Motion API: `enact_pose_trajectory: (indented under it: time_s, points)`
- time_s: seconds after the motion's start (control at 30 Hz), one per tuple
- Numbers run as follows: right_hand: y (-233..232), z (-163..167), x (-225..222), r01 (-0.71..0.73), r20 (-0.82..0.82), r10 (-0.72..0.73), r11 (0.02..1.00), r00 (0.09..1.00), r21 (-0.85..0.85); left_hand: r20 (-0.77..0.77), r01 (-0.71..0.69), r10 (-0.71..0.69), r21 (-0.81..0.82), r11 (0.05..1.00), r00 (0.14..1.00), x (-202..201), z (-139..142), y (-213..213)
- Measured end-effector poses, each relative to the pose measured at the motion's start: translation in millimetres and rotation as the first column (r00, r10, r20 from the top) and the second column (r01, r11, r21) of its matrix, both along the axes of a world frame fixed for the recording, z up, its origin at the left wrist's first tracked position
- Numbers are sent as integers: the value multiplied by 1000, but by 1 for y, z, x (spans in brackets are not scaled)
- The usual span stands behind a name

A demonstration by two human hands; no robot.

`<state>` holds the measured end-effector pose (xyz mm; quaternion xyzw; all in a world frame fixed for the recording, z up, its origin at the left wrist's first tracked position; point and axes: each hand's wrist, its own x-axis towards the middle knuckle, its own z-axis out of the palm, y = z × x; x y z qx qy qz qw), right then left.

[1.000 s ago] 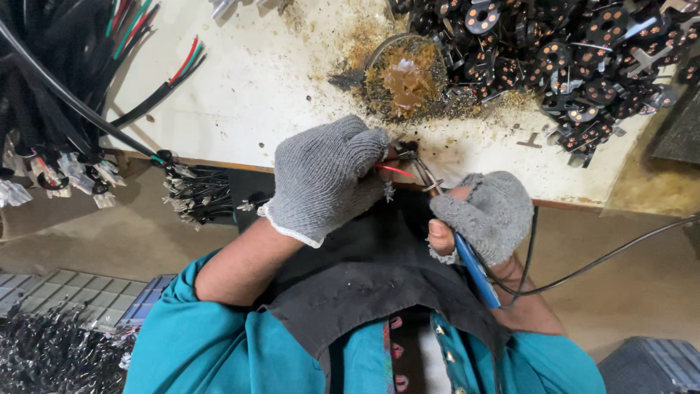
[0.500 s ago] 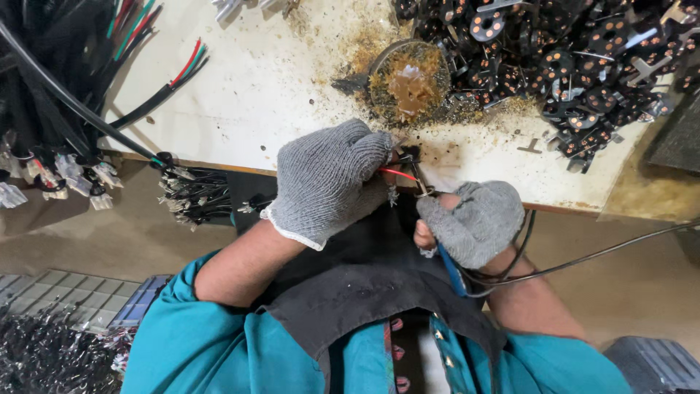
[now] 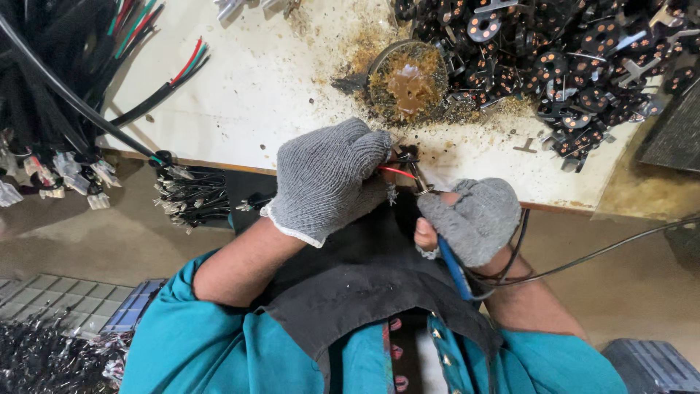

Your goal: The person solders electrical wires to connector plugs at a workbench. They hold a red wire against a connector with one hand, apply a soldering iron with the other, dip the joint, and place finished connectors onto a large pile of completed plugs on the bench.

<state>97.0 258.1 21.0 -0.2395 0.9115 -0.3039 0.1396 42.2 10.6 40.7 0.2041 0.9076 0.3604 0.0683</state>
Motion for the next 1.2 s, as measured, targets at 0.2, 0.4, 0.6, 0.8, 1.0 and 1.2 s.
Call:
enact_pose_trajectory:
  time_s: [0.2,0.4,0.6,0.8,1.0,1.2]
  points:
    - [4,13,5,18,-246,-92,957,965,-288,23,18,-16,-58,998,1000,0,2,1]
    - [0,12,4,1,-249,-64,969,966,-247,7,10,-10,6,1000,1000,-1,2,-1]
    - [-2,1,7,178,329,-160,984,931,-26,10,-2,2,1,1000,1000,0,-1,-1]
    - [8,-7,9,-62,-38,59,995,998,-81,0,-10,10,12,1000,1000,1,-1,0]
    - [6,-8,8,-61,-83,61,998,995,-3,-6,-8,8,19,1000,1000,1,-2,0]
    - [6,4,15,471,537,-409,882,738,25,-2,-1,1,16,1000,1000,1,-2,-1]
